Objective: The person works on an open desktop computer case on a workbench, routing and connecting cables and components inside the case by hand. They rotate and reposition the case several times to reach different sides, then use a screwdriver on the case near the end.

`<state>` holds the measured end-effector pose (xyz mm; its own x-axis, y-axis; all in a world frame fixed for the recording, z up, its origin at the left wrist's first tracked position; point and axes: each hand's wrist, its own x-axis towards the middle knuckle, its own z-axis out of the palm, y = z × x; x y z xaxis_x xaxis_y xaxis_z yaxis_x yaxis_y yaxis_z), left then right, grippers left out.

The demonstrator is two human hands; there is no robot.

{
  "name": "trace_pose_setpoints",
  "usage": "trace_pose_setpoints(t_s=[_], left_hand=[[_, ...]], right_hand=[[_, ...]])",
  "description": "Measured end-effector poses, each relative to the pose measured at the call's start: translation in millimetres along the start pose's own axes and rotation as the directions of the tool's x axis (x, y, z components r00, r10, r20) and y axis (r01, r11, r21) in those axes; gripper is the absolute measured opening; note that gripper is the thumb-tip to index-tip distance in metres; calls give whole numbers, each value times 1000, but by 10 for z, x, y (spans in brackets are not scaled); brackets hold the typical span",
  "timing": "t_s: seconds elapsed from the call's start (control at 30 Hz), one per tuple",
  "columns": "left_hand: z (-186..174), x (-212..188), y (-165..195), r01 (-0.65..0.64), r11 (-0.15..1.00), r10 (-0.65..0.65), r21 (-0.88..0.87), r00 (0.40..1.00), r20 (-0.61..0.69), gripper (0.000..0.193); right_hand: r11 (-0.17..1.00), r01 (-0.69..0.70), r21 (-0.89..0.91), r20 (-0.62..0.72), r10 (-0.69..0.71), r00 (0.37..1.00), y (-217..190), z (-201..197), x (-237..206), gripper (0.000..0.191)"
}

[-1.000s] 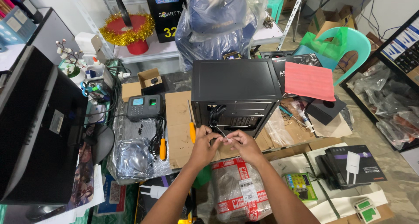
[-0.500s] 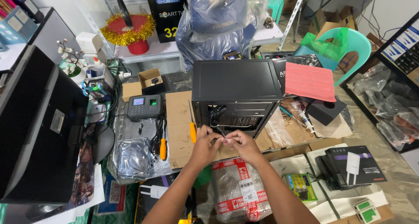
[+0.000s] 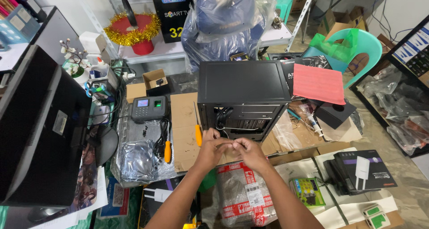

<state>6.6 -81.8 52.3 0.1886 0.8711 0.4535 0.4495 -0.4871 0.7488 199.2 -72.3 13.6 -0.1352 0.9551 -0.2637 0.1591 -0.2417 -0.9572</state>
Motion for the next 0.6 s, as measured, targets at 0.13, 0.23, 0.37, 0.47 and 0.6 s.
trace_pose_setpoints(t_s=[0.13,0.23,0.37,0.47,0.6], left_hand=[[1,5,-15,-110,983,117,148,992,-40,13],[17,1,-76,-155,955,173,252,984,-50,13],[-41,11,-260,-139,920,181,367,980,-81,12],[46,3,-352,-93,963,132,254,981,-142,17],[192,-19,-474,178,983,-183,-42,938,-293,62]], right_hand=[[964,50,-262,-56,-67,996,97,-80,55,23],[961,57,-269,-130,-95,987,237,-145,156,23],[884,-15,-468,-267,-125,956,384,-320,245,21],[855,-41,-517,-399,-198,895,387,-375,190,17],[717,-10,-697,-399,-377,836,189,-185,24,24]])
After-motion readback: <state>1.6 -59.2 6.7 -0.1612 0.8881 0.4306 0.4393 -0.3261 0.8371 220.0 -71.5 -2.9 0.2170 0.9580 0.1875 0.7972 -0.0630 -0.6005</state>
